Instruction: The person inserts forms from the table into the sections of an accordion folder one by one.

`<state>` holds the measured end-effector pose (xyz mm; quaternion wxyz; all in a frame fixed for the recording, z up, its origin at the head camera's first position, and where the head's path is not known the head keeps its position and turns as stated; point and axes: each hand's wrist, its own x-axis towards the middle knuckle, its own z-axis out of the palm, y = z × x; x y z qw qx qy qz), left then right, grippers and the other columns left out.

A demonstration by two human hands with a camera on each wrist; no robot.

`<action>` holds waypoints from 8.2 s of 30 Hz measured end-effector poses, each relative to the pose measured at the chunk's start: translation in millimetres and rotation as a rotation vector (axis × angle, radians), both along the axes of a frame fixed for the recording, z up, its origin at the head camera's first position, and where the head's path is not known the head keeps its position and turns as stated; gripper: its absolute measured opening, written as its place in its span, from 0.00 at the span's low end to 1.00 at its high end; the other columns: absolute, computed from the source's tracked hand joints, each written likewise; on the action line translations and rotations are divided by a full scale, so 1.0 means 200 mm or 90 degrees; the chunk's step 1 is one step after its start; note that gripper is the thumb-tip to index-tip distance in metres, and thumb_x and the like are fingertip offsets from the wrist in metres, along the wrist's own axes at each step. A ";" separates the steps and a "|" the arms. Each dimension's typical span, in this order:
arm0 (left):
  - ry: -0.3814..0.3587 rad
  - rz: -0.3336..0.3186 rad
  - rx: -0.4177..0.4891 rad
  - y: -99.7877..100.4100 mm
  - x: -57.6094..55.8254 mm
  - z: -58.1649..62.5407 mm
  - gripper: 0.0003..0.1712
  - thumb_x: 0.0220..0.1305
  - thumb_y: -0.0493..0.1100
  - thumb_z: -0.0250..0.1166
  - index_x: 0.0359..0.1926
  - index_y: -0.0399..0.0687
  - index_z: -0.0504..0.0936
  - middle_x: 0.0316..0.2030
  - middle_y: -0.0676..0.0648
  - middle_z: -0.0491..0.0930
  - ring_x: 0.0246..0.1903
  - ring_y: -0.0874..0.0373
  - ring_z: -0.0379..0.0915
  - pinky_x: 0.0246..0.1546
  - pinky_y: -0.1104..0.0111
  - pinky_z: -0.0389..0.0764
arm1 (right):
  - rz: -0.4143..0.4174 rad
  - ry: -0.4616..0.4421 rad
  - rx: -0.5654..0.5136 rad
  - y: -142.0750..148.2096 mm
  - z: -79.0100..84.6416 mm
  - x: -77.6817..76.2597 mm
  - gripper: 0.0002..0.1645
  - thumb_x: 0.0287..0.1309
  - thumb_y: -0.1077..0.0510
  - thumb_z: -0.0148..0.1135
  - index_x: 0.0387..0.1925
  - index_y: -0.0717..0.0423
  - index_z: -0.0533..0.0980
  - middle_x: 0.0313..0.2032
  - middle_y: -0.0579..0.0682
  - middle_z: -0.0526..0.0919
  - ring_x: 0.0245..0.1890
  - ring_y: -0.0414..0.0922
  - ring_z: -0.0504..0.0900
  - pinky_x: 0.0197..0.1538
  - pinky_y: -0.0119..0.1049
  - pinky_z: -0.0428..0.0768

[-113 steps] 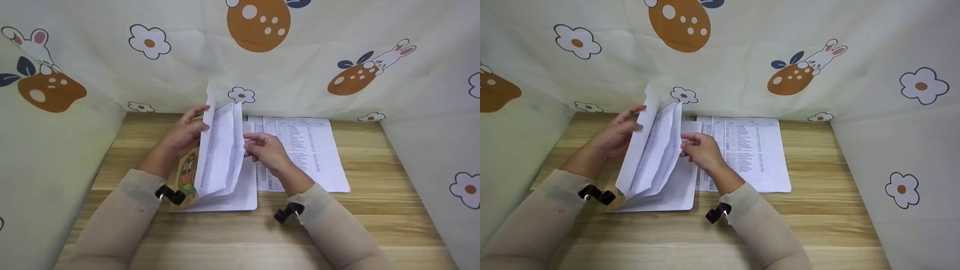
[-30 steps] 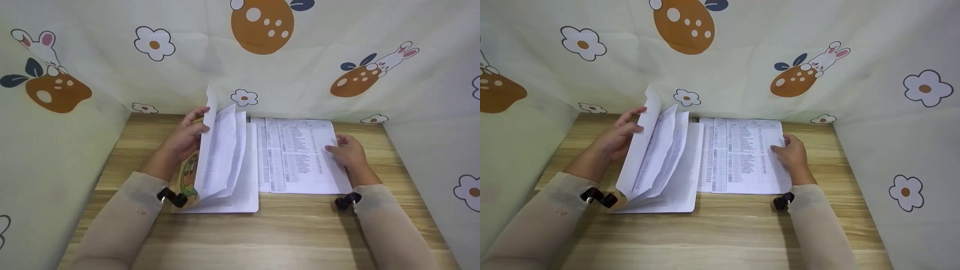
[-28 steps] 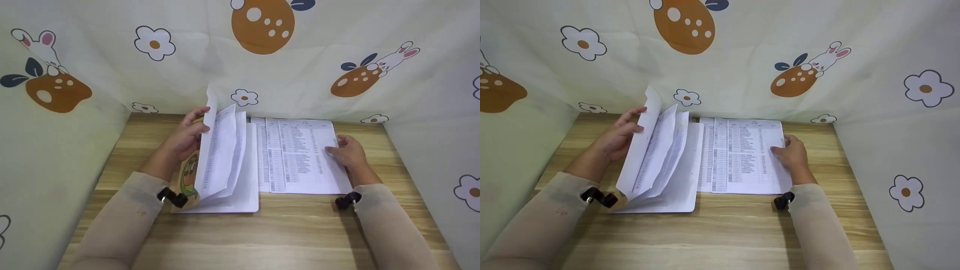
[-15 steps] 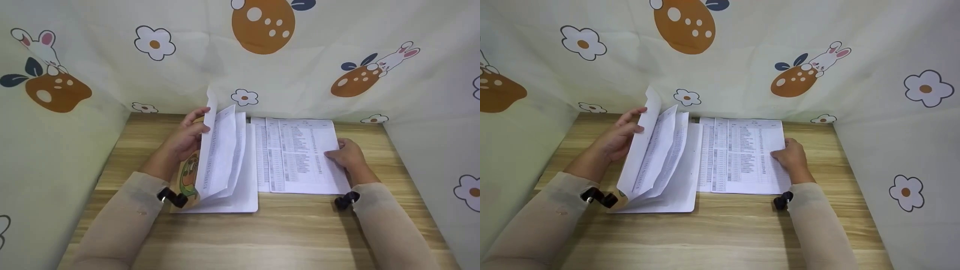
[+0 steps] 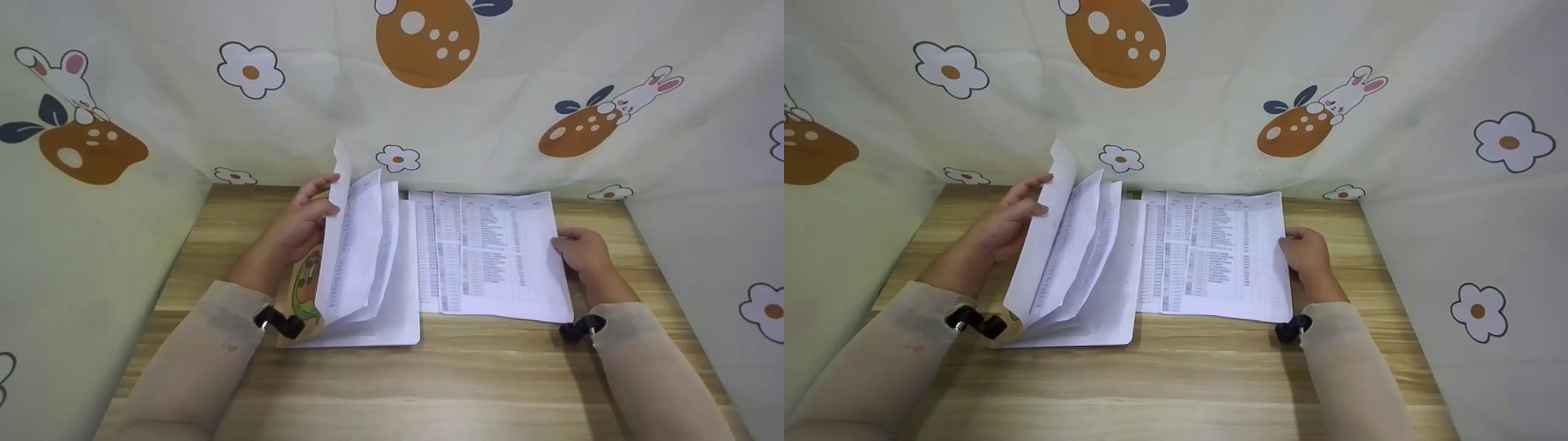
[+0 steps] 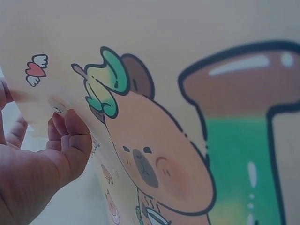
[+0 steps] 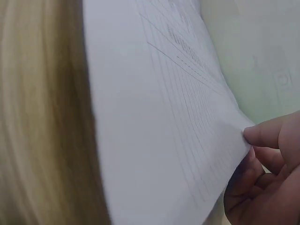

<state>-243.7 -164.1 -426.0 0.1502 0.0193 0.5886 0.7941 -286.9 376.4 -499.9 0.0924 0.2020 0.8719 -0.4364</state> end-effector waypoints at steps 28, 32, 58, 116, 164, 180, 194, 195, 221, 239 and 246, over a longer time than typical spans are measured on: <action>-0.010 0.008 -0.007 0.00 0.00 0.01 0.39 0.71 0.31 0.54 0.78 0.62 0.63 0.73 0.33 0.65 0.62 0.38 0.76 0.50 0.59 0.86 | 0.049 0.049 -0.366 -0.01 0.13 0.16 0.31 0.76 0.55 0.62 0.72 0.65 0.66 0.37 0.39 0.89 0.40 0.37 0.88 0.44 0.33 0.87; -0.007 0.005 -0.011 0.00 0.00 0.01 0.39 0.70 0.32 0.54 0.78 0.63 0.63 0.74 0.33 0.65 0.63 0.37 0.75 0.51 0.59 0.86 | 0.056 0.052 -0.380 -0.06 0.15 0.19 0.30 0.76 0.53 0.63 0.70 0.62 0.68 0.38 0.39 0.89 0.41 0.37 0.87 0.45 0.33 0.87; -0.001 0.004 -0.013 -0.01 0.00 0.00 0.39 0.70 0.31 0.54 0.79 0.61 0.63 0.75 0.34 0.64 0.64 0.36 0.73 0.52 0.59 0.85 | 0.065 0.087 -0.461 -0.34 0.27 0.24 0.19 0.76 0.55 0.63 0.62 0.56 0.73 0.35 0.41 0.88 0.34 0.36 0.86 0.37 0.30 0.85; 0.002 -0.003 -0.016 0.01 0.01 0.01 0.39 0.71 0.31 0.54 0.78 0.62 0.63 0.75 0.32 0.64 0.64 0.36 0.73 0.54 0.56 0.85 | 0.148 0.049 -0.466 -0.78 0.20 0.23 0.22 0.76 0.59 0.60 0.66 0.61 0.76 0.37 0.43 0.89 0.29 0.38 0.84 0.33 0.29 0.81; 0.015 0.011 0.030 0.01 0.03 0.00 0.40 0.68 0.28 0.51 0.78 0.58 0.64 0.72 0.33 0.64 0.64 0.36 0.71 0.50 0.59 0.86 | 0.185 0.048 -0.398 -1.24 0.07 0.19 0.21 0.69 0.61 0.67 0.61 0.53 0.83 0.39 0.45 0.88 0.35 0.41 0.85 0.37 0.32 0.81; 0.015 0.013 0.047 0.01 0.03 0.00 0.41 0.67 0.28 0.52 0.78 0.58 0.63 0.72 0.35 0.63 0.62 0.41 0.72 0.48 0.62 0.85 | 0.181 0.038 -0.386 -1.27 0.06 0.18 0.24 0.65 0.63 0.69 0.62 0.54 0.83 0.38 0.45 0.86 0.33 0.40 0.85 0.36 0.33 0.81; 0.024 0.022 0.072 0.02 0.03 -0.01 0.36 0.68 0.27 0.48 0.73 0.57 0.66 0.67 0.41 0.65 0.58 0.47 0.73 0.48 0.63 0.84 | 0.199 0.082 -0.363 -1.06 0.11 0.17 0.25 0.70 0.62 0.65 0.66 0.64 0.78 0.37 0.44 0.85 0.35 0.40 0.87 0.35 0.31 0.81; 0.023 0.022 0.070 0.01 0.03 -0.01 0.36 0.68 0.28 0.47 0.73 0.57 0.66 0.67 0.41 0.65 0.59 0.47 0.72 0.49 0.62 0.84 | 0.196 0.088 -0.352 -1.03 0.12 0.17 0.25 0.70 0.61 0.66 0.65 0.63 0.78 0.38 0.44 0.85 0.35 0.40 0.87 0.35 0.31 0.81; 0.024 0.055 0.058 -0.04 0.08 0.02 0.36 0.67 0.29 0.46 0.71 0.61 0.68 0.64 0.46 0.67 0.59 0.50 0.68 0.51 0.65 0.80 | 0.036 0.079 -0.073 -0.38 0.05 0.08 0.41 0.66 0.48 0.72 0.75 0.56 0.71 0.66 0.59 0.76 0.60 0.51 0.75 0.57 0.36 0.76; 0.023 0.066 0.061 -0.05 0.08 0.01 0.37 0.67 0.29 0.46 0.73 0.59 0.67 0.66 0.47 0.65 0.61 0.49 0.67 0.53 0.64 0.79 | 0.108 0.008 0.050 -0.30 -0.02 0.03 0.54 0.63 0.56 0.74 0.82 0.63 0.56 0.75 0.68 0.71 0.67 0.61 0.78 0.67 0.52 0.81; 0.018 0.067 0.059 -0.05 0.09 0.01 0.36 0.67 0.29 0.46 0.73 0.60 0.67 0.65 0.47 0.66 0.60 0.49 0.68 0.52 0.65 0.80 | 0.142 -0.015 0.110 -0.29 -0.02 0.02 0.50 0.61 0.52 0.75 0.78 0.66 0.64 0.70 0.67 0.77 0.58 0.58 0.83 0.57 0.45 0.84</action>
